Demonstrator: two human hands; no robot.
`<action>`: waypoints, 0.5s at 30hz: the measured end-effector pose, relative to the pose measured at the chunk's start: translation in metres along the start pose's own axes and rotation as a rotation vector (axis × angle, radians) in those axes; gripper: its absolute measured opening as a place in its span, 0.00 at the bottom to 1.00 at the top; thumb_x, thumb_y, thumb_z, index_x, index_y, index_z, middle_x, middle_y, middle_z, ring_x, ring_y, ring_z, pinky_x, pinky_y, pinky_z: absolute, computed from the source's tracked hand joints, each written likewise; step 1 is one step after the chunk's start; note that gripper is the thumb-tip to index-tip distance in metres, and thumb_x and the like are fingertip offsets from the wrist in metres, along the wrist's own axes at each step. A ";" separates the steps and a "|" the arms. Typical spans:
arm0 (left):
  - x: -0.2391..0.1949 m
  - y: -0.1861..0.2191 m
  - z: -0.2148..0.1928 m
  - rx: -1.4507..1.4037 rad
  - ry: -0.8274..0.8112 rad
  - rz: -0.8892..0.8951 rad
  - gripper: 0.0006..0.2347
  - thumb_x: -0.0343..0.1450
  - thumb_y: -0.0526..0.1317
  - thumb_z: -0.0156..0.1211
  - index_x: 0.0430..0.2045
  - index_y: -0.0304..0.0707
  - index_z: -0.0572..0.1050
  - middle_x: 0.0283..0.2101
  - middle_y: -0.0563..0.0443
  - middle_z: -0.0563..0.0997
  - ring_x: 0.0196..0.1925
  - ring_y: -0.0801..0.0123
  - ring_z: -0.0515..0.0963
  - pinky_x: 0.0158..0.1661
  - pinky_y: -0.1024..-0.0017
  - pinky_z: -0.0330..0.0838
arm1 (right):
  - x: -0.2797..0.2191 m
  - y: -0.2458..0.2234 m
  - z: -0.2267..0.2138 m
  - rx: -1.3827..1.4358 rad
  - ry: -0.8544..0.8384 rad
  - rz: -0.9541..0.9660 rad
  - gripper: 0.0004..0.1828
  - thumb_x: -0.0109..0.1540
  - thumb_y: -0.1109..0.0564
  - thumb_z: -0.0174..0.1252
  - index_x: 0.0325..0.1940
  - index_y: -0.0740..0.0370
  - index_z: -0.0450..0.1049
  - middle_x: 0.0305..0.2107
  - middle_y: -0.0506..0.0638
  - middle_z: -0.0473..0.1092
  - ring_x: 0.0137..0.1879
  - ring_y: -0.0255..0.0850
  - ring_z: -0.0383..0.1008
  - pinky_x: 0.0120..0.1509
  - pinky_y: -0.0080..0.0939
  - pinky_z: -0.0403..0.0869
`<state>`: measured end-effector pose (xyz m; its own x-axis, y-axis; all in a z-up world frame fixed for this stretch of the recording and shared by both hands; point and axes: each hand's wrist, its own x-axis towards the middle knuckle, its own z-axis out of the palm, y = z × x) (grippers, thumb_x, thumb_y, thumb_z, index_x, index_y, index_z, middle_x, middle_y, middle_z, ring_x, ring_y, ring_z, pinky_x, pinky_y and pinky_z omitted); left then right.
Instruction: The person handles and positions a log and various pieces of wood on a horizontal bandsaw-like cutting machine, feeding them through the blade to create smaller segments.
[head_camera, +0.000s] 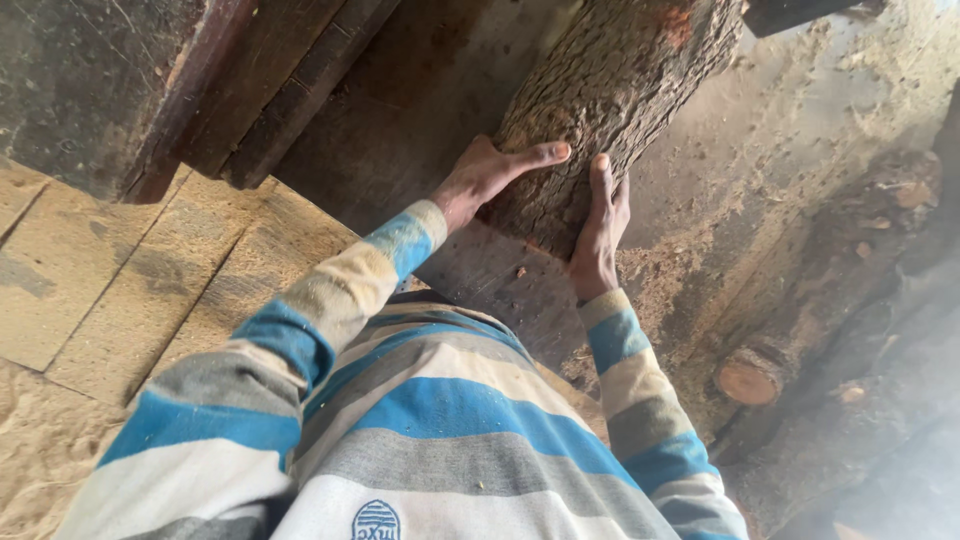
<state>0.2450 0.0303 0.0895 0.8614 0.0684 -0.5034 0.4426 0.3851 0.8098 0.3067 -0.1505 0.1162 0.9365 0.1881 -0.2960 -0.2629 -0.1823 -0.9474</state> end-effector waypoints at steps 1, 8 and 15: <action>0.005 0.004 0.002 0.003 -0.002 -0.010 0.50 0.47 0.72 0.68 0.51 0.20 0.76 0.57 0.27 0.82 0.62 0.48 0.79 0.66 0.60 0.72 | 0.005 -0.005 0.000 0.007 -0.009 -0.011 0.51 0.57 0.27 0.61 0.69 0.67 0.58 0.53 0.63 0.69 0.53 0.50 0.79 0.57 0.50 0.82; 0.044 0.010 0.012 -0.100 -0.141 0.082 0.49 0.47 0.74 0.65 0.57 0.37 0.78 0.66 0.43 0.74 0.73 0.59 0.63 0.69 0.60 0.48 | 0.037 -0.018 -0.002 -0.038 -0.015 -0.045 0.48 0.57 0.25 0.58 0.66 0.65 0.63 0.51 0.62 0.70 0.52 0.49 0.80 0.55 0.52 0.84; 0.040 -0.002 0.029 -0.068 0.261 0.082 0.57 0.53 0.72 0.73 0.63 0.17 0.58 0.64 0.27 0.74 0.70 0.47 0.68 0.72 0.56 0.48 | 0.084 -0.011 -0.019 -0.132 0.030 -0.041 0.55 0.56 0.21 0.54 0.73 0.63 0.59 0.63 0.63 0.66 0.67 0.55 0.70 0.70 0.63 0.73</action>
<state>0.2854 0.0055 0.0766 0.7963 0.3334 -0.5047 0.3486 0.4290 0.8333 0.3926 -0.1508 0.1042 0.9527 0.1699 -0.2520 -0.1934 -0.3005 -0.9340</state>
